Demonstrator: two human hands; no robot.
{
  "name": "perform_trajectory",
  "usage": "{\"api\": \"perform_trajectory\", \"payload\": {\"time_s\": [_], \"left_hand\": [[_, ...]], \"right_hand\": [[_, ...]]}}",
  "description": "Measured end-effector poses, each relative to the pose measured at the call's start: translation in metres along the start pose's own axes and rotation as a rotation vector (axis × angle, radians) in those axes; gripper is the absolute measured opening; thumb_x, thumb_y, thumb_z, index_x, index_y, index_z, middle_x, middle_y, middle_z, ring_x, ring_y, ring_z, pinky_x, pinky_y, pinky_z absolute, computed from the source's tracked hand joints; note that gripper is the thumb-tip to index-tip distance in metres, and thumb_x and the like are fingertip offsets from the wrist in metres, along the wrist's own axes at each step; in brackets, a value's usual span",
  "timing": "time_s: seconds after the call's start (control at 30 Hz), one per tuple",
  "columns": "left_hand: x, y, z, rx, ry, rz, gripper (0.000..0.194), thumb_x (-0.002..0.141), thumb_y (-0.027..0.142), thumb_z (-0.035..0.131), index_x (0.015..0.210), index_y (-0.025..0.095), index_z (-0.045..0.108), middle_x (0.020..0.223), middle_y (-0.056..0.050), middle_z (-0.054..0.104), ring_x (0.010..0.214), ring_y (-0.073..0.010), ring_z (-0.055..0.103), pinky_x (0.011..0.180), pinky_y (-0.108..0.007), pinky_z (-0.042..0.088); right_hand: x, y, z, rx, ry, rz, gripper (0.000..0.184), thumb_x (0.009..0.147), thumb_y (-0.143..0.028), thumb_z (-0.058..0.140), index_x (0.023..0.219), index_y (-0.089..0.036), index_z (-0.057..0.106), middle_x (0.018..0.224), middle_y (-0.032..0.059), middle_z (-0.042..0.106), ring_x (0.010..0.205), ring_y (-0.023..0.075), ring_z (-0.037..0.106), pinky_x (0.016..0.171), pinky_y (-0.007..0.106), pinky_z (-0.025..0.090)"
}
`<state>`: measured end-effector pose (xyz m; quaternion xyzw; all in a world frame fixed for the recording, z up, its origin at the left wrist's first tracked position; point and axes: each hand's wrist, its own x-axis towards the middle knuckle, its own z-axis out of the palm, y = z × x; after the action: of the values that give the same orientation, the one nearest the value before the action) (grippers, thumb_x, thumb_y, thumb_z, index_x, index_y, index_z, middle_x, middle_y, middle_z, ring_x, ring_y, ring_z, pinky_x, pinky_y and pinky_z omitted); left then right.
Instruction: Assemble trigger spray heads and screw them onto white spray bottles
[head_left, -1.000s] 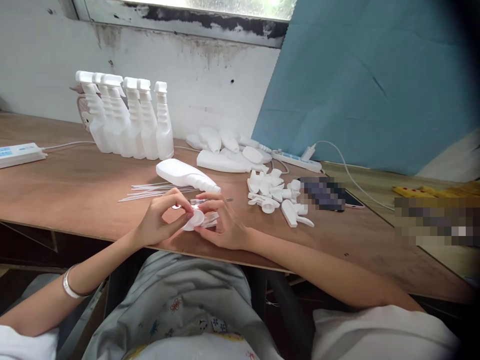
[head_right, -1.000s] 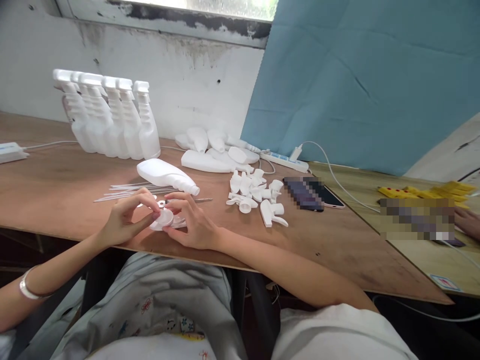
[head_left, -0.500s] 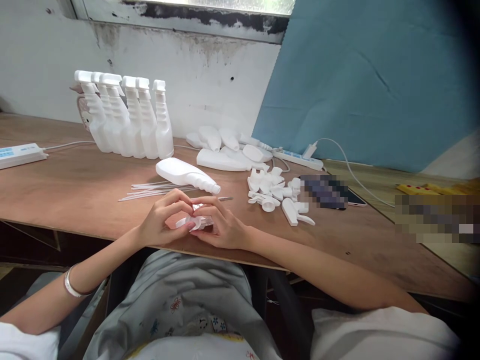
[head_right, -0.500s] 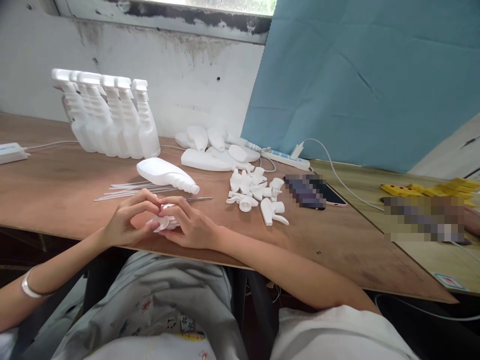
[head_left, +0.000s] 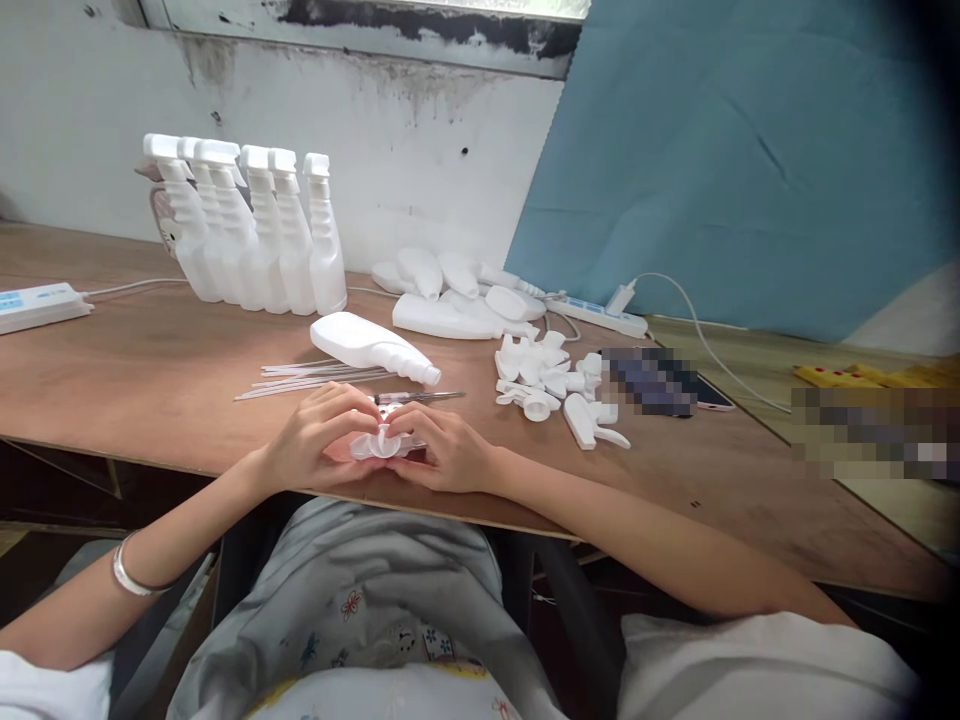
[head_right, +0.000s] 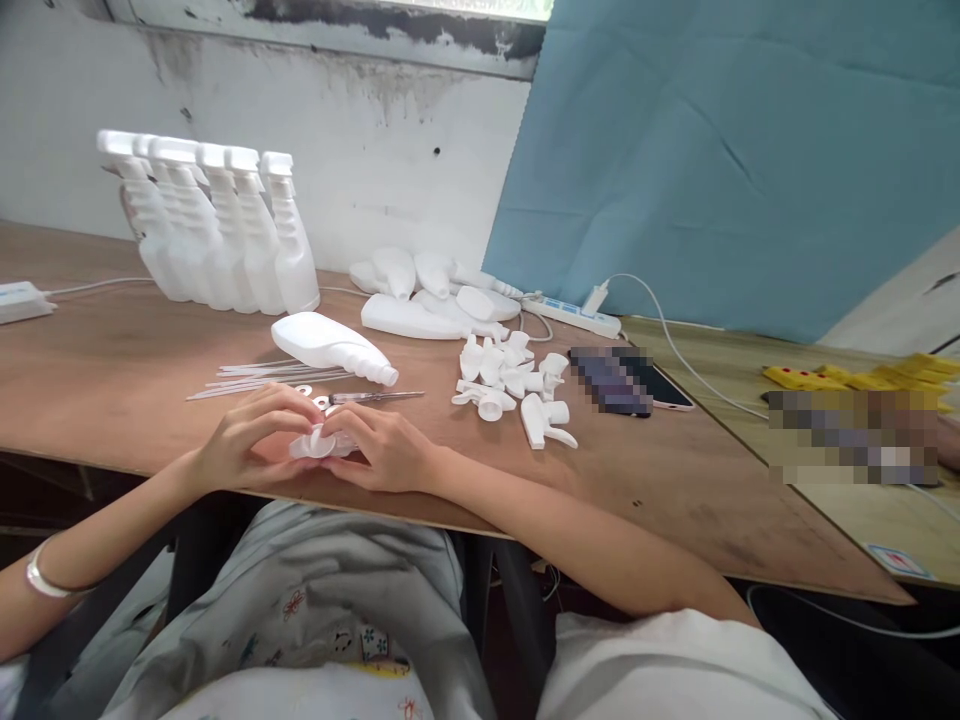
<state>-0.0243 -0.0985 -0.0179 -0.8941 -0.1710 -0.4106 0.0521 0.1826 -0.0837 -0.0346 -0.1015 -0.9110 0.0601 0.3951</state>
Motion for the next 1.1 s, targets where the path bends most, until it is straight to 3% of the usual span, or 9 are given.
{"api": "perform_trajectory", "payload": {"time_s": [0.1,0.37,0.77,1.1], "left_hand": [[-0.001,0.0003,0.0025,-0.003,0.03,0.019,0.027,0.071,0.021,0.065,0.094,0.018,0.053,0.088,-0.008,0.063,0.08,-0.0185,0.058,0.07,-0.033,0.045],[0.0011,0.0016,0.0028,0.021,0.011,0.033,0.012,0.072,0.021,0.064,0.08,0.018,0.056,0.087,-0.007,0.061,0.078,-0.0166,0.056,0.07,-0.031,0.044],[-0.0005,0.0018,0.0038,0.034,-0.005,0.025,0.011,0.071,0.021,0.063,0.08,0.017,0.059,0.086,-0.008,0.061,0.076,-0.0166,0.055,0.069,-0.032,0.045],[0.0024,0.0046,0.0028,-0.015,-0.007,0.0,0.011,0.073,0.021,0.061,0.083,0.016,0.06,0.086,-0.009,0.059,0.077,-0.0168,0.056,0.069,-0.031,0.047]], "right_hand": [[-0.0003,0.0001,0.0001,-0.003,-0.013,0.011,0.02,0.08,-0.023,0.055,0.098,-0.017,0.047,0.094,0.0069,0.061,0.089,0.0147,0.059,0.075,0.026,0.049],[0.001,-0.0013,-0.0002,-0.033,-0.022,0.007,0.019,0.082,-0.025,0.053,0.098,-0.017,0.047,0.095,0.0071,0.06,0.087,0.0144,0.059,0.073,0.025,0.049],[-0.0015,0.0031,0.0008,-0.114,-0.007,-0.096,0.013,0.083,-0.023,0.053,0.095,-0.017,0.054,0.096,0.0069,0.06,0.082,0.0119,0.058,0.07,0.022,0.048],[-0.0019,0.003,-0.0013,-0.165,-0.044,-0.077,0.011,0.086,-0.022,0.05,0.089,-0.017,0.059,0.093,0.0057,0.061,0.075,0.0093,0.058,0.065,0.019,0.046]]}}
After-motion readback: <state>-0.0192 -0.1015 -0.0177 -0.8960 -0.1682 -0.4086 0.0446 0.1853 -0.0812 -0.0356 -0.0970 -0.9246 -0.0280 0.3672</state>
